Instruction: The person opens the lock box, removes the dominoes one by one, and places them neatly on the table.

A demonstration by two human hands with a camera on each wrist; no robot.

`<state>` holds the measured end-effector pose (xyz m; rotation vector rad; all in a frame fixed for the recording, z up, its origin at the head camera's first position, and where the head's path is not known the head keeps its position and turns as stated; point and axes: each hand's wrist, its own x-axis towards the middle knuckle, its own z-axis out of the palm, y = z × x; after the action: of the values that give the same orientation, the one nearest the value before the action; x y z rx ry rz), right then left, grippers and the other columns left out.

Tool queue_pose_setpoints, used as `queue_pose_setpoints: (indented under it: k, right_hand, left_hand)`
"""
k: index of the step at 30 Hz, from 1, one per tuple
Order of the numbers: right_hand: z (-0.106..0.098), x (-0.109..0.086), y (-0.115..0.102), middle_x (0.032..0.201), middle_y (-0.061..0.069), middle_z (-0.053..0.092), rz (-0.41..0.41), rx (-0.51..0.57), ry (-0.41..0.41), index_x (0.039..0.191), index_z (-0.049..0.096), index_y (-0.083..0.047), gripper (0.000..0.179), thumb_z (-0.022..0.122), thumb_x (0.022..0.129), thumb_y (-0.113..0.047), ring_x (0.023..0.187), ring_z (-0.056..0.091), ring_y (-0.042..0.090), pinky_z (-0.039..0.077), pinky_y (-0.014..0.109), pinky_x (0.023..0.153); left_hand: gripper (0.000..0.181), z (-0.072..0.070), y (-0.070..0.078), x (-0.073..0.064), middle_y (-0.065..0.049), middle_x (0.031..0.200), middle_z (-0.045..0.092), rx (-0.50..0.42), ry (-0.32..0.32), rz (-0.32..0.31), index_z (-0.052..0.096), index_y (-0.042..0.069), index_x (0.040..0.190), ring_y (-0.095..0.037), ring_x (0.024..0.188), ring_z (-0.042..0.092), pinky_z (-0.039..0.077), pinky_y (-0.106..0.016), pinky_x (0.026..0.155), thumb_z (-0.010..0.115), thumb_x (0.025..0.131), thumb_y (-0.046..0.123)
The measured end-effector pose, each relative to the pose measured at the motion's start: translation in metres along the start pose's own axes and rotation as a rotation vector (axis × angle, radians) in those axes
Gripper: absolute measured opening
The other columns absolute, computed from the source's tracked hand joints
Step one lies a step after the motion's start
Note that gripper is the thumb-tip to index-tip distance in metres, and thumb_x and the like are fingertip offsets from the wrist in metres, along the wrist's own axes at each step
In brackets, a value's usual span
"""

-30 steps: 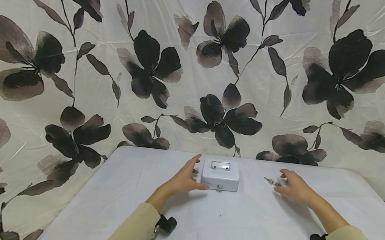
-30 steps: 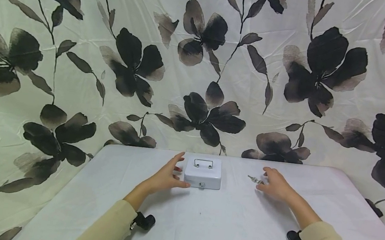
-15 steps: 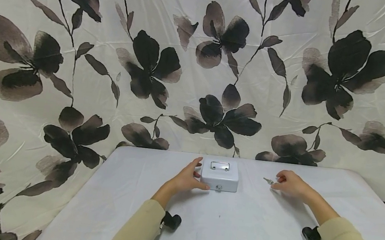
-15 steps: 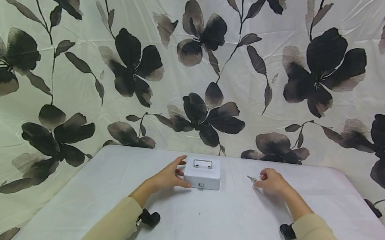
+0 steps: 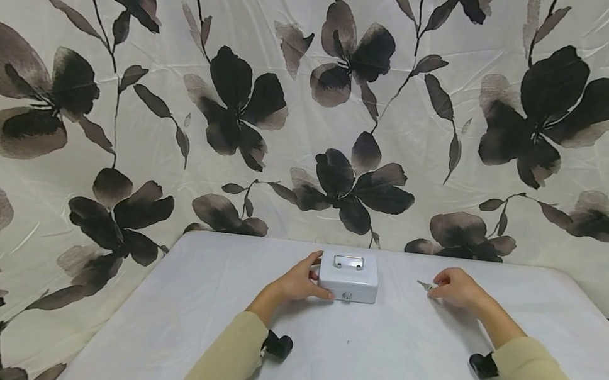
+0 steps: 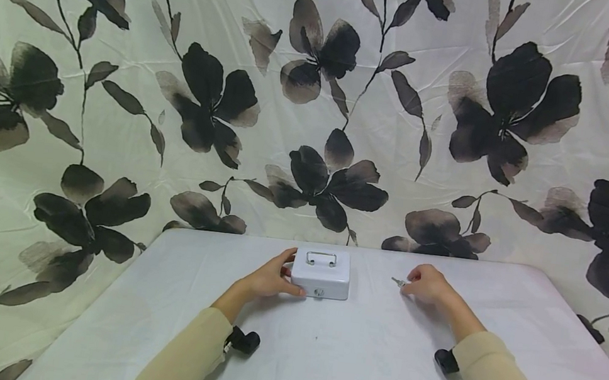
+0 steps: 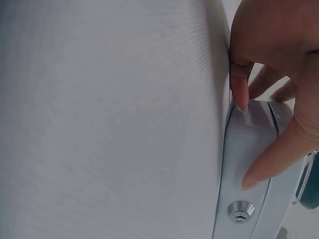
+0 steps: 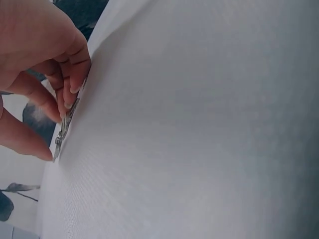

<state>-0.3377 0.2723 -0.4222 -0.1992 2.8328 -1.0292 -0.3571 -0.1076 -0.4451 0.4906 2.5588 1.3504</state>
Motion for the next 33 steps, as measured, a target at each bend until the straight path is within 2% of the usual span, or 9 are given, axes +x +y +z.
queue_pose_setpoints:
  k: [5,10,19,24,33]
  right_hand:
    - [0.001,0.0,-0.002,0.098,0.019,0.061,0.024,0.004,0.016,0.105,0.064,0.012,0.027,0.07,0.09,-0.008,0.087,0.055,0.028,0.045,0.036,0.074]
    - [0.003,0.002,-0.004,0.092,0.016,0.06,0.065,0.015,0.024,0.099,0.066,0.009,0.019,0.069,0.091,-0.008,0.082,0.054,0.025,0.045,0.034,0.069]
    - [0.008,0.005,-0.005,0.086,0.012,0.058,0.125,0.032,0.036,0.092,0.067,0.004,0.015,0.069,0.094,-0.011,0.077,0.052,0.022,0.042,0.032,0.065]
    - [0.01,0.004,-0.005,0.086,0.011,0.058,0.124,0.033,0.031,0.093,0.066,0.004,0.014,0.068,0.093,-0.01,0.077,0.051,0.021,0.042,0.031,0.065]
    - [0.011,0.004,-0.004,0.079,0.006,0.06,0.057,0.07,0.011,0.089,0.068,0.002,0.012,0.064,0.095,-0.007,0.07,0.051,0.018,0.042,0.032,0.063]
  left_hand:
    - [0.106,0.0,0.0,0.002,-0.01,0.15,0.048,-0.022,-0.016,0.004,0.026,0.01,0.16,-0.024,0.11,0.052,0.042,-0.042,0.096,0.091,0.078,0.017]
    - [0.107,-0.002,-0.001,0.004,-0.008,0.146,0.049,-0.035,-0.027,0.001,0.026,0.014,0.161,-0.024,0.109,0.051,0.041,-0.042,0.096,0.092,0.077,0.016]
    - [0.105,0.0,-0.004,0.007,-0.007,0.139,0.052,-0.045,-0.034,-0.017,0.027,0.015,0.159,-0.024,0.11,0.051,0.04,-0.044,0.1,0.092,0.077,0.016]
    - [0.104,0.0,-0.004,0.006,-0.007,0.135,0.053,-0.046,-0.041,-0.017,0.028,0.014,0.158,-0.024,0.11,0.051,0.039,-0.044,0.1,0.092,0.077,0.015]
    - [0.111,-0.001,0.001,0.004,-0.007,0.129,0.054,-0.059,-0.048,-0.05,0.022,0.014,0.161,-0.024,0.111,0.051,0.035,-0.049,0.108,0.093,0.076,0.019]
